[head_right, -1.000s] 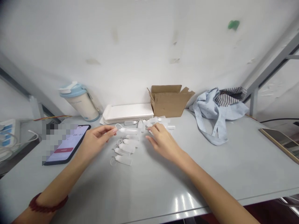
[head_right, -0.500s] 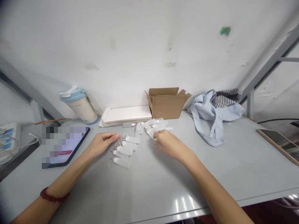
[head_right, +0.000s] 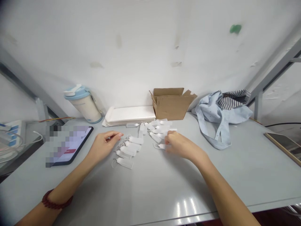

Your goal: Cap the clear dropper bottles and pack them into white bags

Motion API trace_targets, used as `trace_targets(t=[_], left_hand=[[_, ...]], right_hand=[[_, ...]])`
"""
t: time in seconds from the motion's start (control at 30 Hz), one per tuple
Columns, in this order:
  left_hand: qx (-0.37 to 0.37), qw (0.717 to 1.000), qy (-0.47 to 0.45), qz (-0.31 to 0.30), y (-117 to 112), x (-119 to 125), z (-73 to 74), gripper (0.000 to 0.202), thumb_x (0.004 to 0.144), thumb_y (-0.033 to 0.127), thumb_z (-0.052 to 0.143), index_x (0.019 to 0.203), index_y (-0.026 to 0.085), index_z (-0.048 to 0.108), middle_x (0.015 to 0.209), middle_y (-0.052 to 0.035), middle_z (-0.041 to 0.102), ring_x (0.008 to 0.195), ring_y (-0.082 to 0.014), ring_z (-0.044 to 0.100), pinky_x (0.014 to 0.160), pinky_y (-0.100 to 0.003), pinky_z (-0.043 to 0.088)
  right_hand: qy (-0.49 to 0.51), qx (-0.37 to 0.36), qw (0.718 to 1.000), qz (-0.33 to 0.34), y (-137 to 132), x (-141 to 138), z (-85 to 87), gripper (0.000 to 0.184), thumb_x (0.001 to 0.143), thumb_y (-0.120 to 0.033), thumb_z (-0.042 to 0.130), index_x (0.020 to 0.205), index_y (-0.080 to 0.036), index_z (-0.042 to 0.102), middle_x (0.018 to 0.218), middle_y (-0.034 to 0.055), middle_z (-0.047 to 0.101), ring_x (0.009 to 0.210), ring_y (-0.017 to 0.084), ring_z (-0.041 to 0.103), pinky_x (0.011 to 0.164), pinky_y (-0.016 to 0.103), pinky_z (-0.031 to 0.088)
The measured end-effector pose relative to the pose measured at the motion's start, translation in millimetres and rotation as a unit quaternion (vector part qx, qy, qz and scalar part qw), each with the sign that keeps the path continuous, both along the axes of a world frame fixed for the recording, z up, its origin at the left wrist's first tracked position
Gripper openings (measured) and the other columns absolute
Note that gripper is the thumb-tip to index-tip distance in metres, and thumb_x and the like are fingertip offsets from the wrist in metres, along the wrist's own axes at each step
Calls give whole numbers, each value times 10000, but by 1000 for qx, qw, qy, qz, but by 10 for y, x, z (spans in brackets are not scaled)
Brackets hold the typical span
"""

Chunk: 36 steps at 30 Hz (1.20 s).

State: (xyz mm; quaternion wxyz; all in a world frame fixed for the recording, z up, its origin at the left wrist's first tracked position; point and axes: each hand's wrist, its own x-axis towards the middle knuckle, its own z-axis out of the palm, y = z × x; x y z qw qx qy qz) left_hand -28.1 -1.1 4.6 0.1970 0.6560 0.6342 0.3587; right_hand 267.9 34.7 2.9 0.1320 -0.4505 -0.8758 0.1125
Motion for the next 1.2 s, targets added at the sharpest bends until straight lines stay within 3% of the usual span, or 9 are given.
trace_targets(t=[0.1,0.23,0.33,0.63,0.9,1.2], left_hand=[[24,1000,10,-18,-64,68,20,273,834,335,481,794,179,700,774,-19,693,719,-182,551,616,-265,401],[32,998,-21,-44,-188,180,87,247,833,334,515,972,217,683,806,-20,662,693,-162,533,561,-238,413],[23,996,-45,-73,-256,232,148,270,832,351,532,1033,229,664,796,-15,635,642,-140,523,557,-231,434],[-14,989,-95,-116,-235,200,128,244,861,376,512,866,211,691,848,-26,681,747,-170,576,628,-253,441],[17,976,-100,-191,-272,199,185,207,883,302,508,859,201,687,804,-32,646,755,-165,553,654,-262,424],[28,967,-93,-235,-281,221,188,199,889,257,510,898,197,699,757,-28,631,727,-163,539,671,-280,420]], right_hand=[[30,-21,999,25,-90,-135,135,27,763,-215,614,783,-200,602,799,27,609,687,169,581,559,260,445],[96,1,994,57,-203,-319,264,25,823,-217,566,816,-194,575,795,18,611,716,156,559,642,274,446],[130,27,988,74,-247,-405,234,43,830,-227,570,844,-187,561,803,26,597,718,154,555,653,275,448],[162,105,975,109,-343,-539,115,75,841,-232,548,891,-178,535,810,49,564,709,162,533,617,266,439],[173,203,957,114,-338,-583,43,71,843,-199,512,907,-173,526,826,72,582,718,174,546,603,275,451],[159,219,954,126,-358,-583,36,73,847,-179,511,911,-151,532,844,87,582,736,176,548,604,281,467]])
